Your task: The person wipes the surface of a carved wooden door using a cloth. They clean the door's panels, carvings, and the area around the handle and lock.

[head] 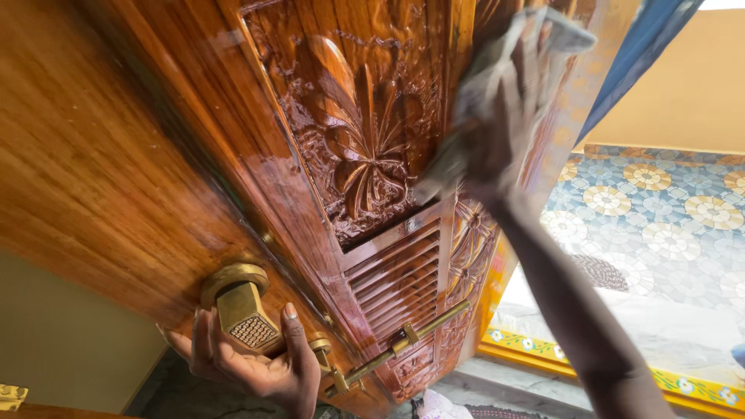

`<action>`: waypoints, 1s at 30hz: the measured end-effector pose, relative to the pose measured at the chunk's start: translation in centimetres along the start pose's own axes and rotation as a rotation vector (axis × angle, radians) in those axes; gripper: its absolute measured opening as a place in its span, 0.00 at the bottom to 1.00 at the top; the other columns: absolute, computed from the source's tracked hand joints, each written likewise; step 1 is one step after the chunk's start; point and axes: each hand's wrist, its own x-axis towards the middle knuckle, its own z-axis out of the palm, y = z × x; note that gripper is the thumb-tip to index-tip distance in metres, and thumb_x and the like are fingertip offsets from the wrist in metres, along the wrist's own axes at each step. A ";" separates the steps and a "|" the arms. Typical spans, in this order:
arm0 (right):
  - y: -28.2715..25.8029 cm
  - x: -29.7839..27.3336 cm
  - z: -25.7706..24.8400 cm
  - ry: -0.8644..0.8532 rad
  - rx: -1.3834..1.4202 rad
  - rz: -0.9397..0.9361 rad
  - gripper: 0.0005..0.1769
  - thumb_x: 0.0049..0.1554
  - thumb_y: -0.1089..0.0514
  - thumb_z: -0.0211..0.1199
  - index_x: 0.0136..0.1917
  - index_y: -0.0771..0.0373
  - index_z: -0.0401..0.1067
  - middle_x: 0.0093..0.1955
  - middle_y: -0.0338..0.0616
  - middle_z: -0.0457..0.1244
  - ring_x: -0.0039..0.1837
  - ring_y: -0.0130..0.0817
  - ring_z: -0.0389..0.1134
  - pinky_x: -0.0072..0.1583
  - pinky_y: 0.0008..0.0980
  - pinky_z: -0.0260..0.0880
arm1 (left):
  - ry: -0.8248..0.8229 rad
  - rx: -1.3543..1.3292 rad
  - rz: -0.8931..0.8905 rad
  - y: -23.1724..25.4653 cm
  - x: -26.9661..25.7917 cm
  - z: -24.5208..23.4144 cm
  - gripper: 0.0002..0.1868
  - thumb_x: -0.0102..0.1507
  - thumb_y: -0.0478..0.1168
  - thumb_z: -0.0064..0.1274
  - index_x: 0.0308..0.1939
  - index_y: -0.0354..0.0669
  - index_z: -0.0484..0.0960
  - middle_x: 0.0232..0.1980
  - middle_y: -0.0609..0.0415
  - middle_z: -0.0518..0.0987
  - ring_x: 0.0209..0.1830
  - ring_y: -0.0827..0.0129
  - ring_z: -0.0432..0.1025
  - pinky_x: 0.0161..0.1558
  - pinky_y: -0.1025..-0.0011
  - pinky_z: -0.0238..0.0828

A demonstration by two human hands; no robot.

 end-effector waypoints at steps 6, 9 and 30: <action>-16.7 -6.9 -2.1 -0.067 0.465 -0.171 0.23 0.64 0.55 0.70 0.71 0.53 0.71 0.84 0.55 0.44 0.86 0.52 0.48 0.81 0.62 0.54 | 0.029 0.007 -0.007 0.3 0.2 0.2 0.35 0.66 0.44 0.62 0.69 0.30 0.62 0.72 0.38 0.61 0.83 0.37 0.49 0.81 0.34 0.45; -17.7 -12.7 -3.6 -0.226 0.523 -0.426 0.22 0.63 0.50 0.68 0.70 0.45 0.77 0.82 0.45 0.53 0.82 0.46 0.52 0.77 0.49 0.55 | 0.067 0.013 -0.066 0.6 -0.1 0.7 0.31 0.66 0.39 0.60 0.69 0.32 0.64 0.71 0.41 0.63 0.80 0.42 0.53 0.82 0.36 0.46; -14.5 -15.9 -3.9 -0.518 0.141 0.528 0.15 0.61 0.51 0.54 0.60 0.54 0.63 0.83 0.67 0.44 0.83 0.64 0.45 0.78 0.63 0.47 | 0.049 -0.053 -0.049 0.7 -0.7 0.8 0.33 0.71 0.38 0.60 0.73 0.30 0.60 0.73 0.38 0.59 0.83 0.37 0.46 0.80 0.39 0.41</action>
